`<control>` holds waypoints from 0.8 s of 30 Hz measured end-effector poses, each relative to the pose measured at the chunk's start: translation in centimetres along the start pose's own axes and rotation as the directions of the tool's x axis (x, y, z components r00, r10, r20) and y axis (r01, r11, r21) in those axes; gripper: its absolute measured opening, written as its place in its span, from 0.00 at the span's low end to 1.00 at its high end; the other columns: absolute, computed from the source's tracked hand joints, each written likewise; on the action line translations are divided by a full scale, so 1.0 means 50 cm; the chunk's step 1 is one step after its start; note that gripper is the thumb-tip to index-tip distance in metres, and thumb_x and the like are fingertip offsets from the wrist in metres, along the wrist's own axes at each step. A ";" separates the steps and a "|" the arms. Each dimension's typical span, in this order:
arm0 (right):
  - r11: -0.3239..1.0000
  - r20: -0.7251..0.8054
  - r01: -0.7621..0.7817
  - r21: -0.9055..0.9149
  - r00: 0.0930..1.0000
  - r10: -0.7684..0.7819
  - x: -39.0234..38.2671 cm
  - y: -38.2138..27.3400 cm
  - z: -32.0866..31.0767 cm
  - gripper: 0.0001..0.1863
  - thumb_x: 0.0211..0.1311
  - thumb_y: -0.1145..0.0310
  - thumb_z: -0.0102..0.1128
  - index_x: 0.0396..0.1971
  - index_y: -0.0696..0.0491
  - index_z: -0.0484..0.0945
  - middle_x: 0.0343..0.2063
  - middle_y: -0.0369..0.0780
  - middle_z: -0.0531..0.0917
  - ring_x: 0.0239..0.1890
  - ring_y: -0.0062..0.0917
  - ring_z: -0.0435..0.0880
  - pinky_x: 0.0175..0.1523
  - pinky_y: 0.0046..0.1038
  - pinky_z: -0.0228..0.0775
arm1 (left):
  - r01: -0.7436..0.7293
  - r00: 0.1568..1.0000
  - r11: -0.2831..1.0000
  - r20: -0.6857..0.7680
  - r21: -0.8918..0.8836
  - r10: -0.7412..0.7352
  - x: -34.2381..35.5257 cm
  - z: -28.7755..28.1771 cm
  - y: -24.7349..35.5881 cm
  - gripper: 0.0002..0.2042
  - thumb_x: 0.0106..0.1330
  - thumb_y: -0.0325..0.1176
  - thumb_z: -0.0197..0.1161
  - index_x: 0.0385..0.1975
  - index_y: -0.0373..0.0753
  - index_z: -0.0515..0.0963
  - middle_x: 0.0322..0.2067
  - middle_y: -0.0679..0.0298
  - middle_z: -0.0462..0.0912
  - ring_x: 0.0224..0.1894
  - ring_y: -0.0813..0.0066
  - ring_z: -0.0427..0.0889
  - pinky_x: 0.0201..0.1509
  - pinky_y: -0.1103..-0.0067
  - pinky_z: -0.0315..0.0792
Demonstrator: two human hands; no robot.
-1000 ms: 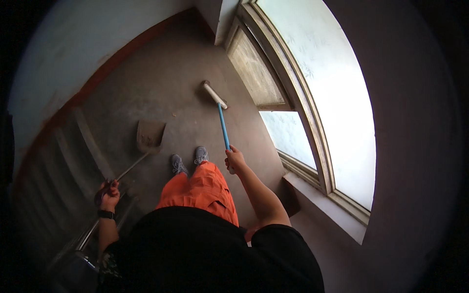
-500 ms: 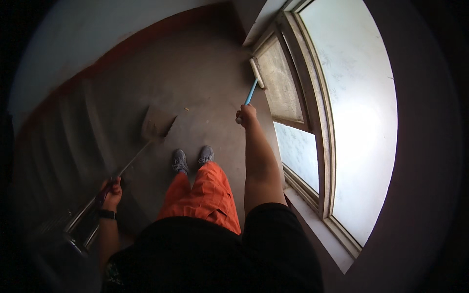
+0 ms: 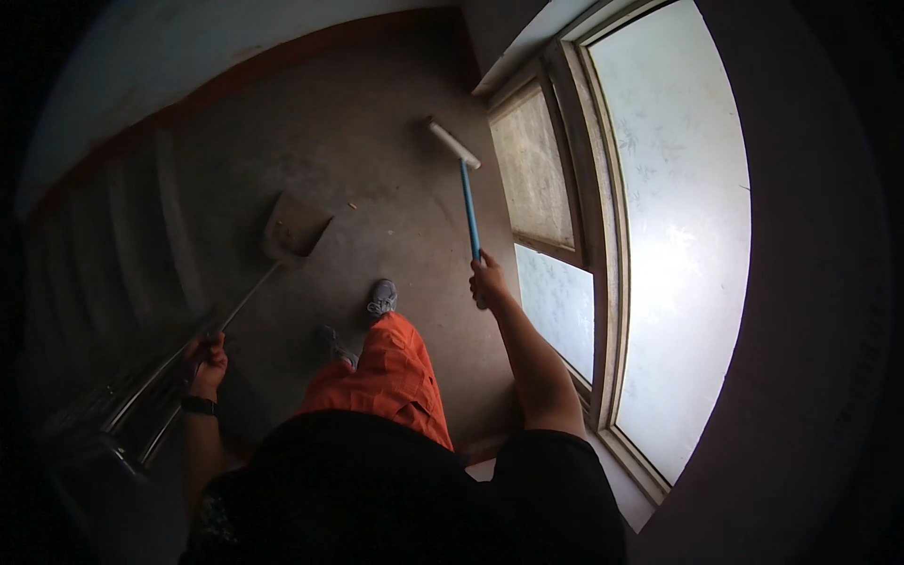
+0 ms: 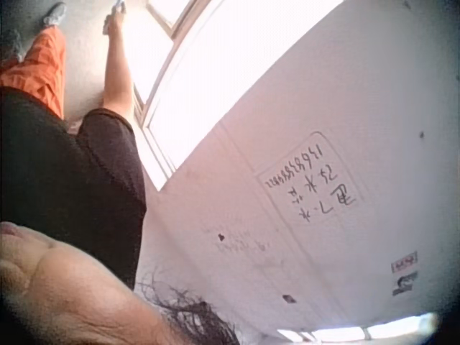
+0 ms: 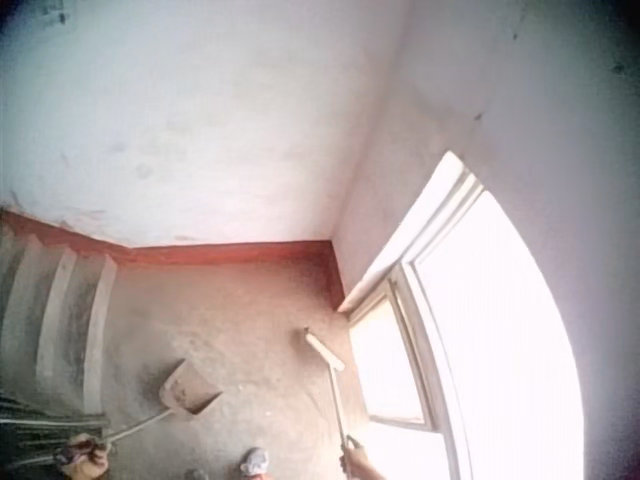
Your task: The person sweeps a spiral staircase using a broom and dustpan, moving from the upper landing down the steps. Debris is swept into the dustpan and collected as the person descends.
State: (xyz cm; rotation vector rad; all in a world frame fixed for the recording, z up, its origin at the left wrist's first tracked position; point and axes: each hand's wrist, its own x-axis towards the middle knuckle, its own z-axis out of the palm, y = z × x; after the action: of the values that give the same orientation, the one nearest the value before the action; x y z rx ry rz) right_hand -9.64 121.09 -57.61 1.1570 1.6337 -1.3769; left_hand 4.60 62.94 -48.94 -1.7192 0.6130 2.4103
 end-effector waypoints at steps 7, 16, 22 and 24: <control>0.981 0.036 0.087 0.172 0.995 -0.094 0.210 -0.103 0.053 0.10 0.63 0.58 0.41 0.32 0.48 0.66 0.10 0.38 0.66 0.09 0.27 0.68 0.11 0.31 0.59 | 0.027 0.999 0.999 -0.018 0.031 -0.027 -0.010 0.008 0.001 0.08 0.58 0.35 0.54 0.30 0.37 0.73 0.35 0.53 0.78 0.18 0.76 0.72 0.18 0.84 0.62; 0.976 0.001 0.014 -0.216 1.000 -0.014 0.064 0.194 0.192 0.24 0.61 0.62 0.47 0.58 0.36 0.59 0.08 0.36 0.66 0.08 0.22 0.66 0.10 0.27 0.57 | 0.001 1.000 0.997 0.015 0.074 -0.002 -0.024 0.019 -0.016 0.09 0.58 0.34 0.53 0.34 0.37 0.74 0.32 0.56 0.80 0.17 0.77 0.72 0.17 0.84 0.61; 0.981 0.105 -0.189 0.031 0.977 0.185 -0.095 0.164 0.126 0.23 0.63 0.61 0.44 0.59 0.35 0.58 0.10 0.34 0.62 0.08 0.19 0.60 0.10 0.25 0.52 | -0.051 0.993 0.988 0.109 0.145 0.036 -0.027 0.043 -0.021 0.11 0.60 0.35 0.52 0.39 0.38 0.73 0.34 0.59 0.80 0.22 0.79 0.73 0.19 0.85 0.60; 0.974 0.107 -0.166 0.156 0.983 0.151 -0.104 0.137 0.101 0.23 0.63 0.60 0.43 0.59 0.35 0.57 0.11 0.34 0.63 0.09 0.19 0.60 0.11 0.24 0.52 | -0.041 0.992 0.989 0.123 0.140 0.024 -0.009 0.024 -0.013 0.11 0.61 0.36 0.51 0.39 0.39 0.73 0.35 0.58 0.79 0.24 0.79 0.74 0.21 0.85 0.61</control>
State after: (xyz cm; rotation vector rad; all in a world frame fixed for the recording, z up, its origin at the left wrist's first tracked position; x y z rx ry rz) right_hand -1.56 115.38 -56.28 1.2685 1.3513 -1.4607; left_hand 3.89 64.05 -48.36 -1.5076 0.7801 2.4056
